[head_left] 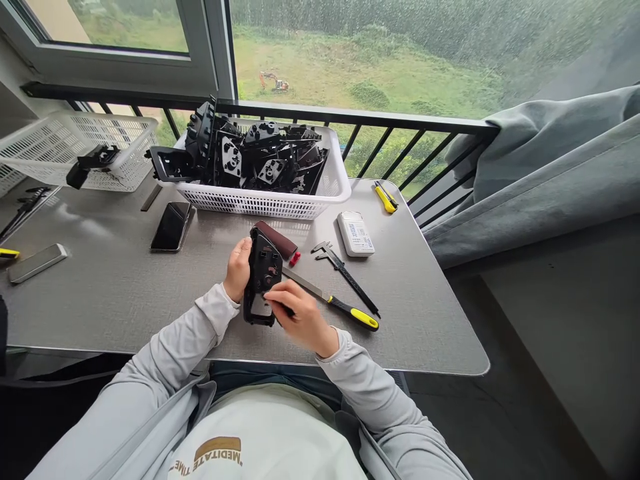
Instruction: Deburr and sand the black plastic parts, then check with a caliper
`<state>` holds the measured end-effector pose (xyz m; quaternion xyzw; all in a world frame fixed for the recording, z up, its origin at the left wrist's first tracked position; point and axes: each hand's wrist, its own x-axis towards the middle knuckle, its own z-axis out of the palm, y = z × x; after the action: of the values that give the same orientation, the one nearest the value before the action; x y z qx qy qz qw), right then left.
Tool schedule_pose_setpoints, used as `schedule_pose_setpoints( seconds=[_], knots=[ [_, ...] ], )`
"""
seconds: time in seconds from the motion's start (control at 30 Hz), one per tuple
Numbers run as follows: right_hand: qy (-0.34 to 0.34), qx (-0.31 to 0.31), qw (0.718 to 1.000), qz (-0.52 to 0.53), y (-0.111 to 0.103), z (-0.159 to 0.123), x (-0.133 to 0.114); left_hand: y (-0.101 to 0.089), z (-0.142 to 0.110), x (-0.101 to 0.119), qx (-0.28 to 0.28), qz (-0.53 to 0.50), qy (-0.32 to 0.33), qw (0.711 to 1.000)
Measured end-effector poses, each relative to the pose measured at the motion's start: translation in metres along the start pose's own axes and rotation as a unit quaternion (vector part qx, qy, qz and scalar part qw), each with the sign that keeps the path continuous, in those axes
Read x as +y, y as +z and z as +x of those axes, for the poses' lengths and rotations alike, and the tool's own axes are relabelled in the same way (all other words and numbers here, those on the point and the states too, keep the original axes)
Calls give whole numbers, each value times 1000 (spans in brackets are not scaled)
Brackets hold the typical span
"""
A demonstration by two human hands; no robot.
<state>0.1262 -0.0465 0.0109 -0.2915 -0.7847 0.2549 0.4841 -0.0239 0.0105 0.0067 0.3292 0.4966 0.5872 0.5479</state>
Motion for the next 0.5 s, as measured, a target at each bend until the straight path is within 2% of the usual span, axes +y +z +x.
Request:
schedule_pose_setpoints(
  seconds=[0.07,0.13,0.23,0.33,0.5],
  knots=[
    [17,59,998,-16,-1,4,0,1,-1,-1,-4,8,11,1000],
    [27,78,996,-36,1,6,0,2,-2,-3,-19,6,18,1000],
    [12,21,998,-61,6,5,0,0,0,-5,-18,4,18,1000],
    [-6,-23,998,-51,8,1,1,-6,8,-2,25,-3,15,1000],
    [52,49,997,-16,4,0,6,-13,19,3,104,-35,3,994]
  ],
)
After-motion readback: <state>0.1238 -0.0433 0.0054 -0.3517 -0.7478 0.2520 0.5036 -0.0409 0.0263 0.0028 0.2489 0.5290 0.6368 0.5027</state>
